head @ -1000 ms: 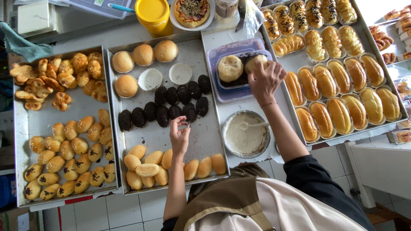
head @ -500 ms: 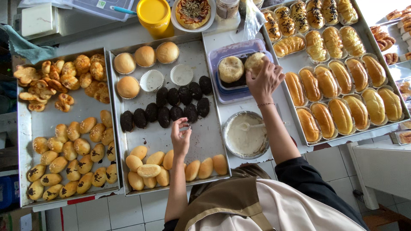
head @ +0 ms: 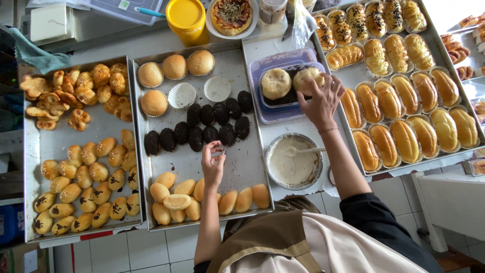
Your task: The person dips bread buns into a container of dark sprinkles and a bowl of white frosting by hand, then places the decorated buns onto a metal tray.
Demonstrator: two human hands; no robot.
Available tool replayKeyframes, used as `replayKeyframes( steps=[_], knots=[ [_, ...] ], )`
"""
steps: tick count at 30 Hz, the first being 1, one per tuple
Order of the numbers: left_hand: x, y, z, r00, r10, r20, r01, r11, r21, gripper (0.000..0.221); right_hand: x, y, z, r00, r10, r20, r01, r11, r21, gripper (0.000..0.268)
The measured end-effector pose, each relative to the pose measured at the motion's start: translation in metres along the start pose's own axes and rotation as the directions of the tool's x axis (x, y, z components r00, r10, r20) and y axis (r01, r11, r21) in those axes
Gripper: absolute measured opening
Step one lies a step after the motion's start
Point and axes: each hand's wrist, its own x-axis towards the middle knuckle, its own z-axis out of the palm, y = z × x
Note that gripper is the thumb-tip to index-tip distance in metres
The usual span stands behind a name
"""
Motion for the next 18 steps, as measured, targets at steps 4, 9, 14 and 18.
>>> replayKeyframes(
  steps=[4, 9, 14, 18],
  knots=[
    [0.0, -0.001, 0.003, 1.0, 0.008, 0.007, -0.008, 1.0, -0.002, 0.04, -0.01, -0.003, 0.031, 0.992, 0.109, -0.056, -0.112, 0.993, -0.042, 0.051],
    [0.001, 0.001, 0.008, 1.0, 0.016, 0.025, -0.016, 1.0, 0.013, 0.041, -0.01, -0.029, 0.047, 0.928, 0.344, -0.142, -0.343, 0.939, 0.03, 0.073],
    [0.001, 0.002, 0.007, 0.999, 0.028, 0.034, -0.029, 0.999, 0.033, 0.037, 0.001, -0.039, 0.044, 0.9, 0.417, -0.126, -0.426, 0.903, -0.051, 0.073],
    [-0.001, 0.005, 0.004, 0.999, 0.026, 0.031, -0.027, 0.999, 0.039, 0.038, 0.005, -0.04, 0.056, 0.912, 0.387, -0.139, -0.4, 0.913, -0.086, 0.069]
  ],
)
